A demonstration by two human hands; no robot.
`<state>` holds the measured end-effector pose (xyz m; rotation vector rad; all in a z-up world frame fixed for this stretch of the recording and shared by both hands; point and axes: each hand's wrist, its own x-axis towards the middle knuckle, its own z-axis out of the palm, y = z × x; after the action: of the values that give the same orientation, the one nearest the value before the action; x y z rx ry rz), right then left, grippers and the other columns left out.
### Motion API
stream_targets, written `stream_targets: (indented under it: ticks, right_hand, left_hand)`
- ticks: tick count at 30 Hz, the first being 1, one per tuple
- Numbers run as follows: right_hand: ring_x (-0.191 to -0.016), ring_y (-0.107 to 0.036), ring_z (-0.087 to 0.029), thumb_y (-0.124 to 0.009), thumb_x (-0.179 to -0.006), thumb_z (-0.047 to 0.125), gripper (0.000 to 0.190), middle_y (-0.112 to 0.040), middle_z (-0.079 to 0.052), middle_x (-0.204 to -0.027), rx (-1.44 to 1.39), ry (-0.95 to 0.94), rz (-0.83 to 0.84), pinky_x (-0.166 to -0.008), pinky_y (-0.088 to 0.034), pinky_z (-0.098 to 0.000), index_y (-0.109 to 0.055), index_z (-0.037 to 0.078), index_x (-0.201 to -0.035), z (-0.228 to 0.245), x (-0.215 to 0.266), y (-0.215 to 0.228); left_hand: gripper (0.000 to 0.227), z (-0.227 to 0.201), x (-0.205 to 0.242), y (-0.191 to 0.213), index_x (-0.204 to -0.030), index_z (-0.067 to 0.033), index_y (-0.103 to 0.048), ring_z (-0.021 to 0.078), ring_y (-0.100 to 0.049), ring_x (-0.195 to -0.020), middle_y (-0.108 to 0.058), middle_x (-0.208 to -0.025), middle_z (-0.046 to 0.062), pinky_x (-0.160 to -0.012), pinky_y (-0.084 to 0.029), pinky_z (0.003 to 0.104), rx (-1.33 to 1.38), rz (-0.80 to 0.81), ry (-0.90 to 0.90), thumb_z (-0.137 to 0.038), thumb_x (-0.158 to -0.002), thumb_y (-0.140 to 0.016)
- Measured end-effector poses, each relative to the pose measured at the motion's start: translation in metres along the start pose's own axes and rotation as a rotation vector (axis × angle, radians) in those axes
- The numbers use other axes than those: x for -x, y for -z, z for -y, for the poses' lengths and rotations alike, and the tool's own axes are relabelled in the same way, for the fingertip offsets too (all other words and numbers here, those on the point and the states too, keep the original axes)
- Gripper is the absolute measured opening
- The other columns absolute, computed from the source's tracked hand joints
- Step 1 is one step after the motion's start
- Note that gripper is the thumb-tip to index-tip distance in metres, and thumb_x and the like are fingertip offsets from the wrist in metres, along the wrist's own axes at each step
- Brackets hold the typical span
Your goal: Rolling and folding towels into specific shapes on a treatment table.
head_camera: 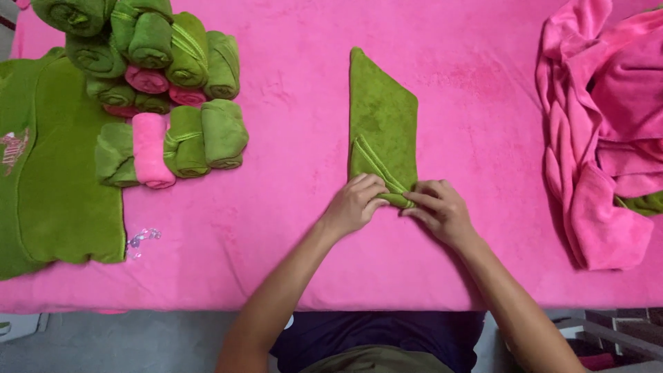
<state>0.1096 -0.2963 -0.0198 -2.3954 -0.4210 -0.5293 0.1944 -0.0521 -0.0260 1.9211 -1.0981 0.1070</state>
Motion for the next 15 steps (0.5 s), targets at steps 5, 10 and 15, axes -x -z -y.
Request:
stream_targets:
  ticks: [5,10,15]
  right_hand:
    - [-0.107,-0.059,-0.029,-0.089,-0.083,0.033,0.024,-0.065,-0.002,-0.119,-0.143,-0.265,0.017,-0.097,-0.044,-0.0469,-0.083,0.019,-0.100,0.008,-0.013,0.001]
    - [-0.113,-0.056,-0.035,-0.089,-0.083,0.028,0.018,-0.060,-0.002,-0.121,-0.217,-0.456,0.071,-0.098,-0.039,-0.0518,-0.081,0.015,-0.093,0.003,-0.022,0.000]
    - [-0.117,-0.054,-0.030,-0.086,-0.085,0.033,0.018,-0.058,0.000,-0.123,-0.186,-0.608,0.136,-0.097,-0.033,-0.0465,-0.082,0.017,-0.091,0.009,-0.033,0.000]
  left_hand:
    - [0.020,-0.010,-0.003,0.015,-0.109,-0.0059,-0.073,0.0360,-0.068,-0.100,-0.067,-0.107,0.011,-0.091,-0.056,0.047,0.155,-0.032,0.043,-0.019,-0.095,-0.077]
    - [0.030,-0.014,0.001,0.032,-0.112,-0.0102,-0.073,0.0314,-0.071,-0.101,-0.069,-0.110,0.008,-0.092,-0.058,0.046,0.188,-0.040,0.080,-0.022,-0.087,-0.085]
    - [0.020,0.001,0.007,0.021,-0.103,-0.0085,-0.076,0.0293,-0.070,-0.094,-0.069,-0.099,0.007,-0.087,-0.058,0.041,0.012,-0.076,-0.001,-0.025,-0.092,-0.081]
